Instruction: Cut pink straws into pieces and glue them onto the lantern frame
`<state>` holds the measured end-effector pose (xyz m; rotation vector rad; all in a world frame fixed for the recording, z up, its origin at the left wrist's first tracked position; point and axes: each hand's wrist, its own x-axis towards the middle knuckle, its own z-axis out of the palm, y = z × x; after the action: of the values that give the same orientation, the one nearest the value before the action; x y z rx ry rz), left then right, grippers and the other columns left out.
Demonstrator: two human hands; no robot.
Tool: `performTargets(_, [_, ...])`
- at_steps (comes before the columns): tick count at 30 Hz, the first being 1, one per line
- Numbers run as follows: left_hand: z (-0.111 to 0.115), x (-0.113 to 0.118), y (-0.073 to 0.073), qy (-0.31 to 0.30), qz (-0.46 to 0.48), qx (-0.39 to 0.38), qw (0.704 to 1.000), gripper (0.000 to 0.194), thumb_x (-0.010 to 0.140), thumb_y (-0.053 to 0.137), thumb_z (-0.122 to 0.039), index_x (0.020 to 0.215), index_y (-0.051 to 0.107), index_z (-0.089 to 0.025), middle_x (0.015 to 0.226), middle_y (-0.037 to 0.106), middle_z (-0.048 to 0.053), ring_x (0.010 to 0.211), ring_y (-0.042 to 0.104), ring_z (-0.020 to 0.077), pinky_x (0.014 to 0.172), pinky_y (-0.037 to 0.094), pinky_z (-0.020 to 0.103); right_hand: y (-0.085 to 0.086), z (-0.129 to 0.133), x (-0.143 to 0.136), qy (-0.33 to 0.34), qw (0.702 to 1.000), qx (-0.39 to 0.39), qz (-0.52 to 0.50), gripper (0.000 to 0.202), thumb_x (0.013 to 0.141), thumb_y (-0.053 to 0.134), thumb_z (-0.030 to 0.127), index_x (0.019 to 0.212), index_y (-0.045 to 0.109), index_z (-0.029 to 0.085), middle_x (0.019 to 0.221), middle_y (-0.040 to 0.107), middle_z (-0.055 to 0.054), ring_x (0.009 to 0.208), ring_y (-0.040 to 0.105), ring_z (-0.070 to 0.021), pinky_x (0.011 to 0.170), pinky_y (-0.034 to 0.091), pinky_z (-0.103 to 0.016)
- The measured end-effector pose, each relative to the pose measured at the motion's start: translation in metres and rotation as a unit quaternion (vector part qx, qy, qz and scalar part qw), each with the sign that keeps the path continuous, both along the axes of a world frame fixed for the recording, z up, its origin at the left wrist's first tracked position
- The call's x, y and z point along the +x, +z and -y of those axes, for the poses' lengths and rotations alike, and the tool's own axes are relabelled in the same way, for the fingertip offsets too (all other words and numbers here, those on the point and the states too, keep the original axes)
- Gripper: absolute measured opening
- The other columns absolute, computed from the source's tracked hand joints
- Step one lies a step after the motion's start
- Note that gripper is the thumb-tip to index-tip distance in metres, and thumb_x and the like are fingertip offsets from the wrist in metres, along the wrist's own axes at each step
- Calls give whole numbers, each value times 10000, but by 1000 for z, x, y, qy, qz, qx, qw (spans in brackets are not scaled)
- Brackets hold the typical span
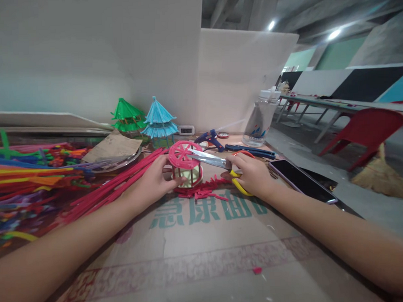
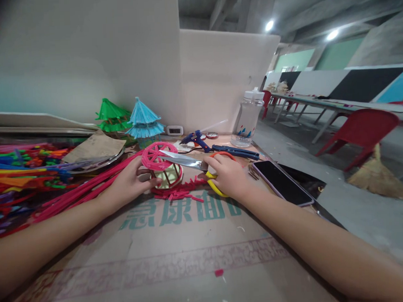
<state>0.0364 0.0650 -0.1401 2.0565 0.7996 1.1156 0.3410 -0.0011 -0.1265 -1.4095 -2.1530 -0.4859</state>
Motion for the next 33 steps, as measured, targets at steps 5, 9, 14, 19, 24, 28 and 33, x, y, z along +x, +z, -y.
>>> performTargets(5, [1, 0, -1, -8, 7, -10, 1000, 532, 789, 781, -343, 1254, 560, -206, 1281, 624, 103, 1112, 677, 268, 965, 584, 445, 1, 0, 0, 3, 1000, 22, 3, 326, 911, 645, 462, 1125, 664, 217, 985, 718, -79, 835, 643, -232, 718, 446, -323])
performTargets(9, [1, -1, -2, -24, 1, -10, 1000, 512, 810, 763, -359, 1257, 561, -212, 1285, 623, 107, 1110, 678, 270, 933, 597, 423, 3, 0, -2, 20, 1000, 11, 4, 330, 900, 657, 463, 1089, 654, 193, 970, 690, -97, 846, 627, -248, 741, 457, -339])
performTargets(14, [0, -2, -2, 2, -30, 23, 999, 534, 796, 769, -410, 1251, 577, -205, 1260, 628, 111, 1045, 687, 264, 912, 600, 433, 4, -1, -2, 10, 1000, 8, 8, 282, 915, 645, 462, 1045, 665, 213, 964, 689, -85, 844, 630, -244, 726, 450, -334])
performTargets(19, [1, -1, -1, 1, -24, 10, 1000, 542, 798, 768, -416, 1251, 574, -192, 1239, 629, 112, 1026, 687, 258, 888, 608, 425, 2, -1, 0, -3, 999, 40, 23, 334, 925, 629, 507, 1072, 689, 213, 949, 699, -76, 822, 636, -232, 698, 433, -320])
performTargets(24, [0, 0, -2, -10, -17, 0, 1000, 537, 796, 768, -384, 1262, 573, -200, 1249, 632, 105, 1024, 694, 256, 889, 610, 418, 1, 0, 1, -18, 999, 39, 22, 349, 903, 656, 501, 1091, 712, 212, 916, 722, -80, 810, 646, -231, 648, 400, -308])
performTargets(28, [-3, 0, -3, 14, -19, -6, 1000, 521, 783, 768, -399, 1227, 584, -196, 1252, 636, 109, 987, 708, 259, 874, 613, 431, 1, -1, -1, -28, 999, -6, -42, 357, 861, 693, 506, 1086, 706, 230, 797, 684, -44, 698, 603, -206, 611, 386, -295])
performTargets(33, [-8, 1, -6, 23, 6, -29, 999, 512, 794, 756, -414, 1224, 572, -204, 1240, 645, 103, 1018, 706, 261, 889, 610, 436, -2, -8, -1, -30, 990, -30, -132, 452, 857, 656, 507, 1169, 638, 180, 915, 674, -76, 723, 587, -209, 636, 434, -310])
